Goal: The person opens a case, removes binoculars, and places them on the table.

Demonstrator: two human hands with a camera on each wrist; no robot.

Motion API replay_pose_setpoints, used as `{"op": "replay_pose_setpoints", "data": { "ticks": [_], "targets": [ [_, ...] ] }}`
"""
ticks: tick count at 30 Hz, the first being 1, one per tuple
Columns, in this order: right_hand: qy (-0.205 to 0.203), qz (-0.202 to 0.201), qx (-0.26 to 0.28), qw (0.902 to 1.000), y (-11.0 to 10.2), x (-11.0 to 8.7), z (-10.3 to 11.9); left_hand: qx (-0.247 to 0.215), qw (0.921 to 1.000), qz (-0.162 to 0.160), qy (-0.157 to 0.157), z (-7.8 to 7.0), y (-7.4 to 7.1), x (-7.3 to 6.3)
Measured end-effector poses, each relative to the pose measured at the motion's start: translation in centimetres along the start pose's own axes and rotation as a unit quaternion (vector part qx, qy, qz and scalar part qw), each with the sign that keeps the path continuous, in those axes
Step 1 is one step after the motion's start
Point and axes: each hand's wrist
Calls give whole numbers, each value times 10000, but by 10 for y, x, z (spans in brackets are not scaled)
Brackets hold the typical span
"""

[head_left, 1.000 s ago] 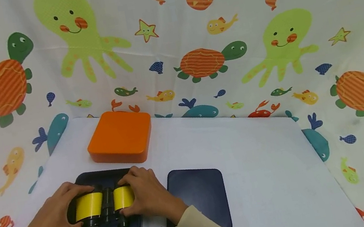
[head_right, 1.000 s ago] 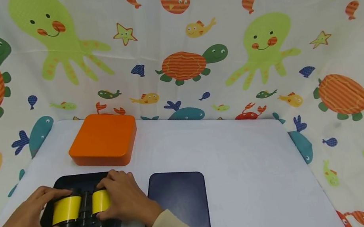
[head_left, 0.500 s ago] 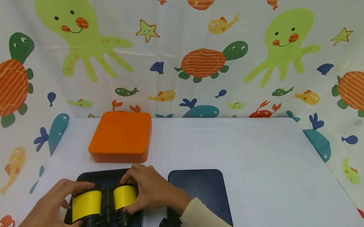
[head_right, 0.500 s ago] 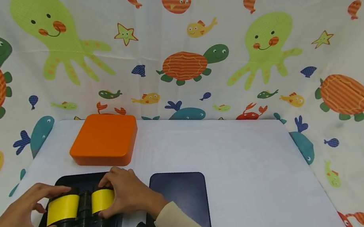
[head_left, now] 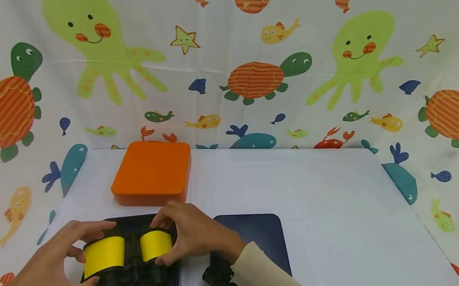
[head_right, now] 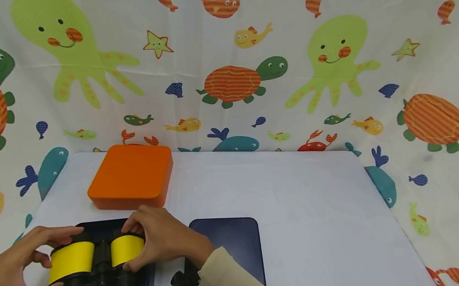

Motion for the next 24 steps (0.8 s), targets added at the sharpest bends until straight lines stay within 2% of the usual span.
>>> {"op": "replay_pose_setpoints", "data": {
  "ticks": [8, 12, 16, 19, 24],
  "targets": [
    [-28, -117, 278, 9995, -15, -8, 6, -295, 9978, -487, 331, -8, -2, -2],
    [114, -141, 356, 9992, -26, -18, 8, -531, 9966, -483, 405, -16, -1, 1],
    [306, -166, 364, 9987, -37, -31, 7, -835, 9926, -483, 742, -28, 3, 6],
    [446, -214, 397, 9980, -44, -43, 3, -994, 9893, -473, 959, -38, 9, 12],
    [615, -262, 581, 9961, -48, -60, -7, -1161, 9864, -345, 1109, -50, 21, 24]
  ]
}}
Point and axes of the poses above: each hand's wrist, its own x-axis towards the middle knuckle, its own y-axis out of the palm, z = x × y, and after that the axes turned 2 degrees about x, right-handed
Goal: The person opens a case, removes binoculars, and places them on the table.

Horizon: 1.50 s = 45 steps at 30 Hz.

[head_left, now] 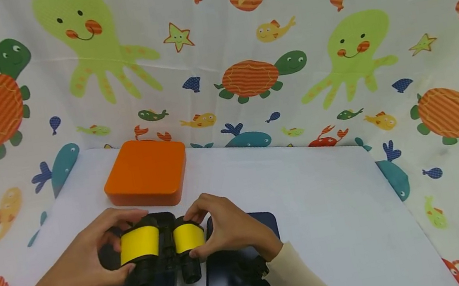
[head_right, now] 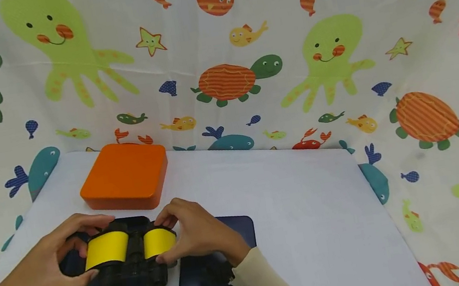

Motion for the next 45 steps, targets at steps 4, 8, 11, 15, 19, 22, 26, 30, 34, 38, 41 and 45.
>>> {"op": "replay_pose_setpoints", "data": {
  "ticks": [4, 8, 11, 15, 19, 22, 26, 30, 34, 38, 41, 45],
  "targets": [
    [134, -50, 34, 9999, -2, -12, -9, -149, 9997, 182, 70, -1, 12, 9],
    [302, -172, 55, 9994, -5, -25, -17, -213, 9993, 281, 111, -3, 22, 17],
    [405, -277, 85, 9988, -9, -35, -21, -266, 9989, 351, 155, -6, 30, 23],
    [534, -442, 23, 9976, -16, -50, -27, -380, 9977, 534, 145, -13, 42, 33],
    [596, -607, -13, 9964, -24, -65, -33, -535, 9961, 693, 145, -19, 55, 43],
    [660, -699, -8, 9954, -29, -76, -38, -651, 9944, 816, 180, -24, 64, 50],
    [777, -724, -4, 9943, -35, -88, -44, -659, 9921, 1012, 326, -28, 74, 59],
    [808, -665, 82, 9945, -39, -96, -51, -496, 9910, 1179, 404, -32, 81, 66],
    [899, -633, 250, 9936, -41, -103, -57, -462, 9896, 1274, 477, -36, 87, 71],
    [970, -639, 311, 9927, -44, -112, -61, -529, 9881, 1312, 604, -41, 93, 75],
    [925, -687, 241, 9930, -48, -119, -63, -592, 9868, 1329, 704, -44, 98, 79],
    [976, -769, 136, 9922, -54, -129, -66, -671, 9849, 1346, 856, -49, 108, 83]
  ]
}}
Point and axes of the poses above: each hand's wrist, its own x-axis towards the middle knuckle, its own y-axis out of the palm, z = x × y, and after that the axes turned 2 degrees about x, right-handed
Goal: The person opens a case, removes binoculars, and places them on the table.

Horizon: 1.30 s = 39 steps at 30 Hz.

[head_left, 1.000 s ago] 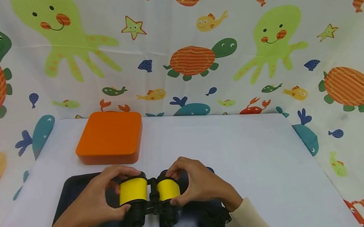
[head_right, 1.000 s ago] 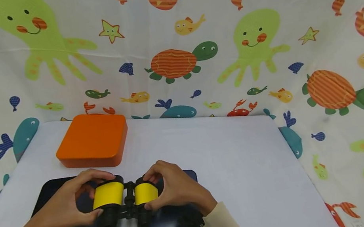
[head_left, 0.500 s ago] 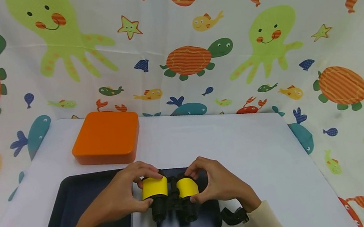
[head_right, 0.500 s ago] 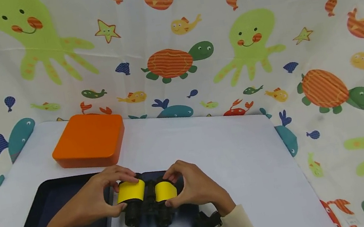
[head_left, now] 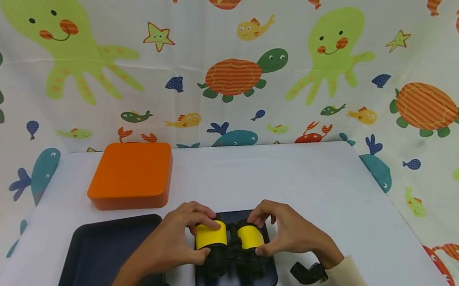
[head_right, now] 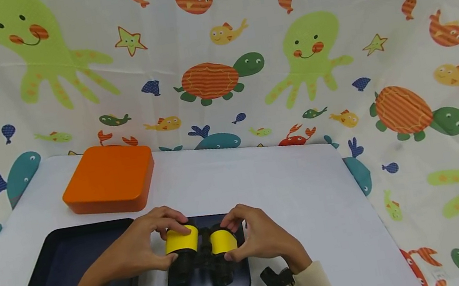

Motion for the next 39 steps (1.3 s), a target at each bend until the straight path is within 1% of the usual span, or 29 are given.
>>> {"op": "replay_pose_setpoints", "data": {
  "ticks": [5, 9, 13, 21, 27, 32, 39],
  "targets": [
    [113, -74, -95, 9999, -9, -7, -4, -28, 9999, -11, 163, -4, 10, 8],
    [137, -158, -173, 9996, -18, -15, -8, -39, 9999, -32, 138, -9, 20, 16],
    [76, -272, -322, 9991, -25, -24, -14, -30, 9999, -64, 134, -13, 30, 25],
    [32, -474, -555, 9973, -36, -38, -26, -128, 9996, -127, 222, -15, 49, 39],
    [82, -667, -808, 9945, -42, -49, -31, -81, 9993, -156, 337, -16, 61, 47],
    [192, -759, -985, 9921, -47, -58, -33, -74, 9989, -95, 453, -18, 69, 54],
    [293, -831, -1154, 9894, -55, -69, -38, -145, 9983, 91, 550, -20, 80, 64]
  ]
}}
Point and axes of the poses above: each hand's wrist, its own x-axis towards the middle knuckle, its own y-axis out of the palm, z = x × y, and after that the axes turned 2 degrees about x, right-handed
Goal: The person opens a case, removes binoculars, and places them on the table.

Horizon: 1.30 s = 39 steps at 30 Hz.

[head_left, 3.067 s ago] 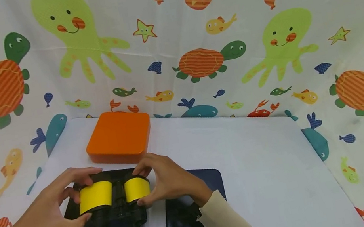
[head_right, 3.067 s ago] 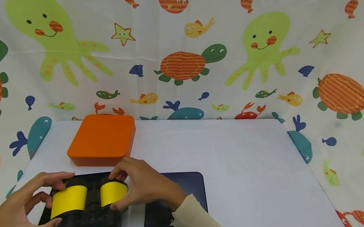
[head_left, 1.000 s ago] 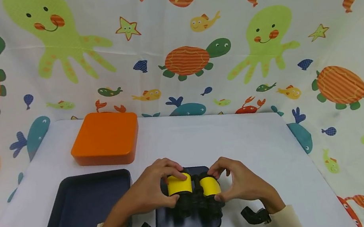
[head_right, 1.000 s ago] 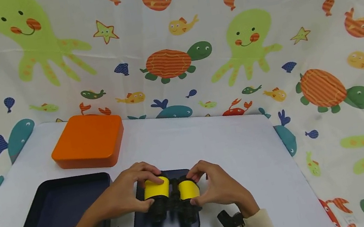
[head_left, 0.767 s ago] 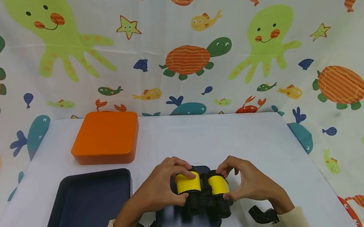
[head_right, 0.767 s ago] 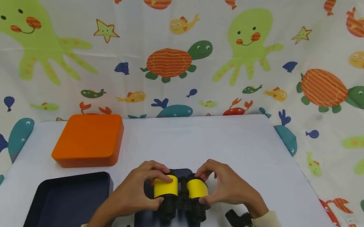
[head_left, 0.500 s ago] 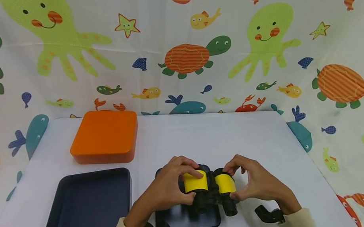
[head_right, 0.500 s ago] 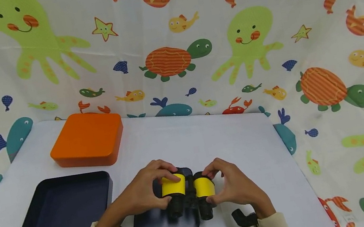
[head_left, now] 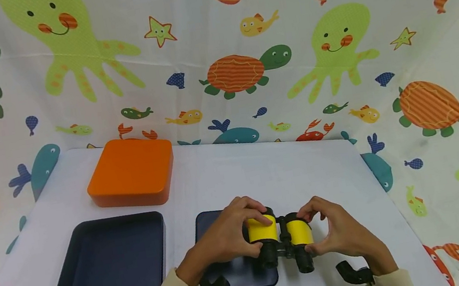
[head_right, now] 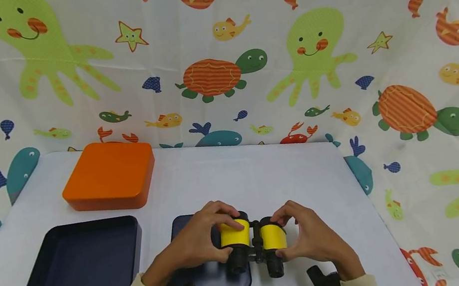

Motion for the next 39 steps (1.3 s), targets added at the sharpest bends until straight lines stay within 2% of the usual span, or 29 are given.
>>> {"op": "replay_pose_setpoints", "data": {
  "ticks": [12, 20, 31, 39],
  "targets": [
    [261, 8, -180, 9995, -16, -13, -15, -111, 9996, 199, 186, 2, 21, 22],
    [664, 221, -104, 9975, -23, -21, -22, -219, 9985, 367, 334, 7, 37, 36],
    [1005, 153, -263, 9945, -19, -29, -39, 19, 9987, 430, 285, 10, 55, 46],
    [1067, 210, -328, 9935, -15, -32, -47, 271, 9985, 343, 332, 15, 66, 47]
  ]
}}
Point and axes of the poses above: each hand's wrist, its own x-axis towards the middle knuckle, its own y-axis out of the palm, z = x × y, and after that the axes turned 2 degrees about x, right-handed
